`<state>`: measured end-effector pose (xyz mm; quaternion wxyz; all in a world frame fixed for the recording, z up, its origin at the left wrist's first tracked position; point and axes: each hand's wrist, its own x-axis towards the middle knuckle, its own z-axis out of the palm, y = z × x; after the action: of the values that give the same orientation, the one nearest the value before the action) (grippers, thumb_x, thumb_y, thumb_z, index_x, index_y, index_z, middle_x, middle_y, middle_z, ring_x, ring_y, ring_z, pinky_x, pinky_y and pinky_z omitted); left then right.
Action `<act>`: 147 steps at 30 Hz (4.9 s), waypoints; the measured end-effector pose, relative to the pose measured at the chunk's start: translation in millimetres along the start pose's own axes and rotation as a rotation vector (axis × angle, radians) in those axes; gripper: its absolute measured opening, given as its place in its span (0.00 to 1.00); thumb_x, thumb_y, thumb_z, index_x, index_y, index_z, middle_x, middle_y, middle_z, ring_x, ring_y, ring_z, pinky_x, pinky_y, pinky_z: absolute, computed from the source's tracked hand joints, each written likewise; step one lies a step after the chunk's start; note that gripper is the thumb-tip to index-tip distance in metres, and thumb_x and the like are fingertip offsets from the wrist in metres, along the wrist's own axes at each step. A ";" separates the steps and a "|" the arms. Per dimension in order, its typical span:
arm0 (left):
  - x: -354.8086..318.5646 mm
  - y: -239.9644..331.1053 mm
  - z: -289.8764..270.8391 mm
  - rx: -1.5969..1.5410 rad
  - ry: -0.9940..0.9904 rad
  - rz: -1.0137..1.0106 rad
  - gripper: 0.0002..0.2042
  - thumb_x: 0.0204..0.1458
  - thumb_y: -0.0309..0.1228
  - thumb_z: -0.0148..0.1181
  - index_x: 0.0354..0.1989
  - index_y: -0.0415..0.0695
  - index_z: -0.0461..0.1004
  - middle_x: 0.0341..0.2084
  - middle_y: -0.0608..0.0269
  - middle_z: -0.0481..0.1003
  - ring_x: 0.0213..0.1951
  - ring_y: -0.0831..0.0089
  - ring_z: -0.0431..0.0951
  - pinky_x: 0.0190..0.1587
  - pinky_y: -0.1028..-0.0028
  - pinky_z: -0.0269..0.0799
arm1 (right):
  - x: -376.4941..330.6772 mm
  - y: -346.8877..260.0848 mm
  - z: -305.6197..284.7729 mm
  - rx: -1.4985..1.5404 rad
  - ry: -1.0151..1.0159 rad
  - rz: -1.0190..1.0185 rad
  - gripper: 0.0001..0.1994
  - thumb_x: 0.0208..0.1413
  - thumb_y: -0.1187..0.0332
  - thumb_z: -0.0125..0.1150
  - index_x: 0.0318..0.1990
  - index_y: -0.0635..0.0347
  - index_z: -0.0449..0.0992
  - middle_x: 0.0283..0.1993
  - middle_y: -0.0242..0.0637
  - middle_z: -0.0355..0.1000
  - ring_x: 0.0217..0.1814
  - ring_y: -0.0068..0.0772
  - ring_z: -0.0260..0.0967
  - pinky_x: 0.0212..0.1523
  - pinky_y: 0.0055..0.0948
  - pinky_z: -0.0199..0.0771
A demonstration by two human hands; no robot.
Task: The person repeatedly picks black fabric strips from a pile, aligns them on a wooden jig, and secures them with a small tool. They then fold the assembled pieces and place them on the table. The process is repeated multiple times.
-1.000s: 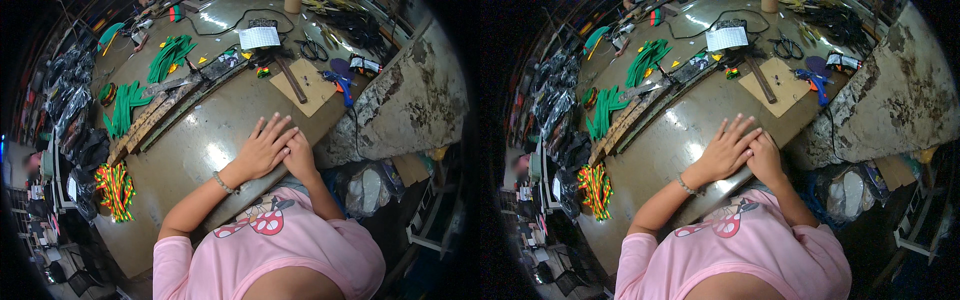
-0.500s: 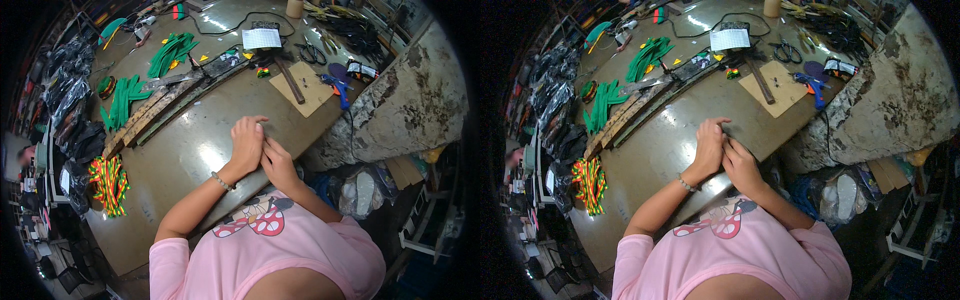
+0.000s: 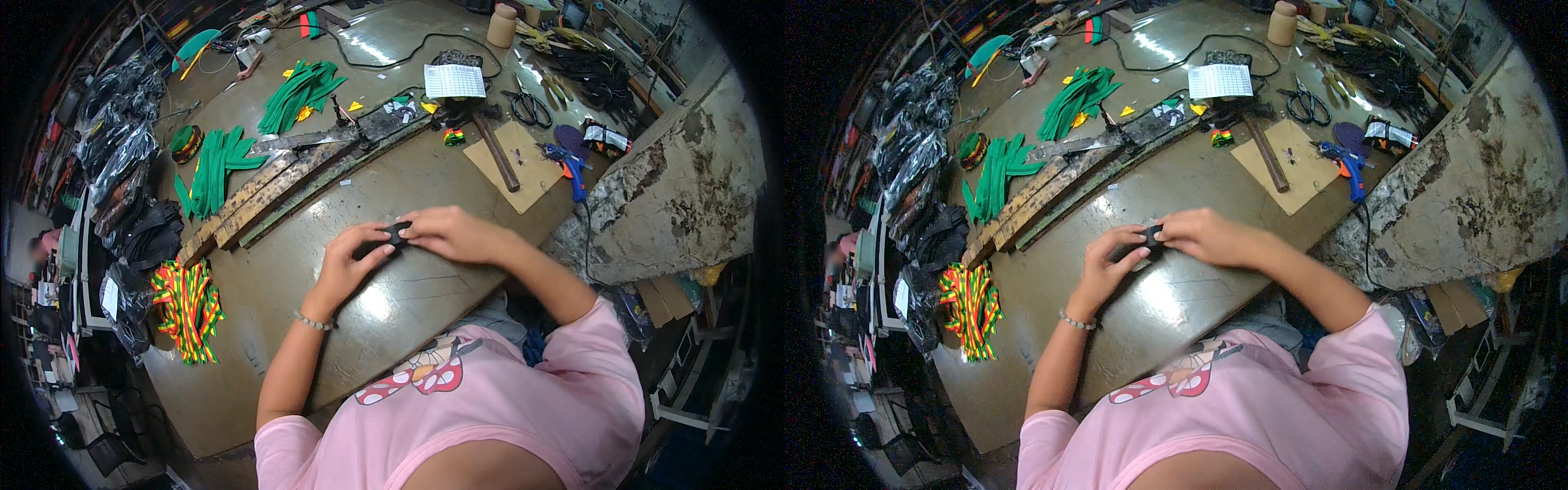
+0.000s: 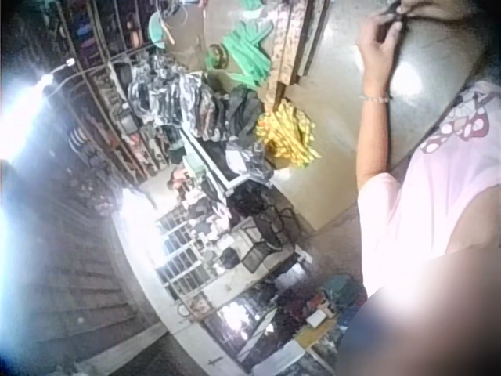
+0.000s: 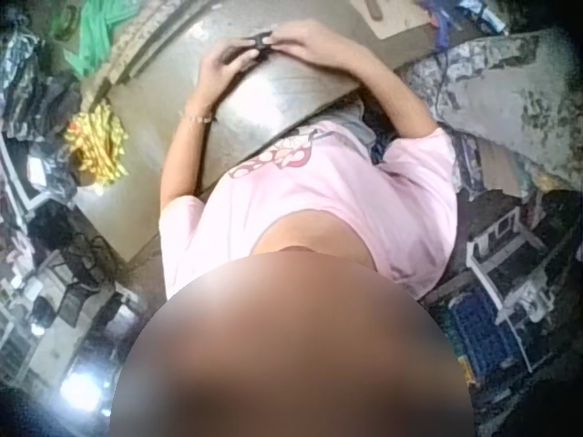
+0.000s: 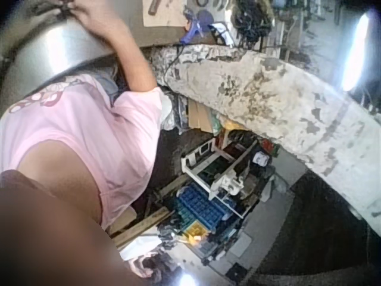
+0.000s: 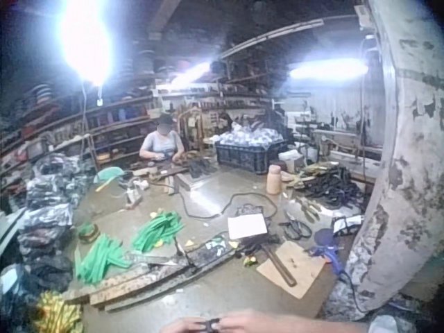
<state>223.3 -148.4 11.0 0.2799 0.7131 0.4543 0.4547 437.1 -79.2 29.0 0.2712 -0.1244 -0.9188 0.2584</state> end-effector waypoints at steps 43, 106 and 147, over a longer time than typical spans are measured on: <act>-2.6 -0.3 21.0 0.060 0.242 0.065 0.15 0.40 0.29 0.65 0.37 0.39 0.70 0.32 0.56 0.74 0.33 0.63 0.75 0.36 0.71 0.71 | 15.9 -40.1 34.5 -0.283 0.362 0.271 0.06 0.48 0.76 0.55 0.34 0.67 0.71 0.34 0.46 0.70 0.37 0.44 0.69 0.38 0.33 0.68; -17.1 36.9 -131.3 -0.277 1.063 -1.008 0.11 0.54 0.33 0.51 0.42 0.43 0.71 0.32 0.69 0.70 0.29 0.82 0.68 0.29 0.83 0.64 | 142.9 -176.9 -320.3 1.054 -0.910 -1.325 0.22 0.57 0.51 0.42 0.41 0.61 0.71 0.43 0.41 0.65 0.43 0.33 0.63 0.35 0.27 0.61; 39.7 -144.5 -285.2 -0.558 0.620 -0.803 0.23 0.57 0.43 0.44 0.55 0.38 0.60 0.48 0.58 0.67 0.52 0.70 0.65 0.54 0.72 0.60 | 614.0 359.4 73.3 0.067 -0.148 0.642 0.17 0.56 0.60 0.50 0.42 0.68 0.64 0.35 0.42 0.69 0.33 0.31 0.70 0.35 0.27 0.71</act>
<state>-84.2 -54.4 31.9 0.4619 0.2173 0.6130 0.6031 -77.0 417.6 47.8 0.1122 -0.3794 -0.8410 0.3691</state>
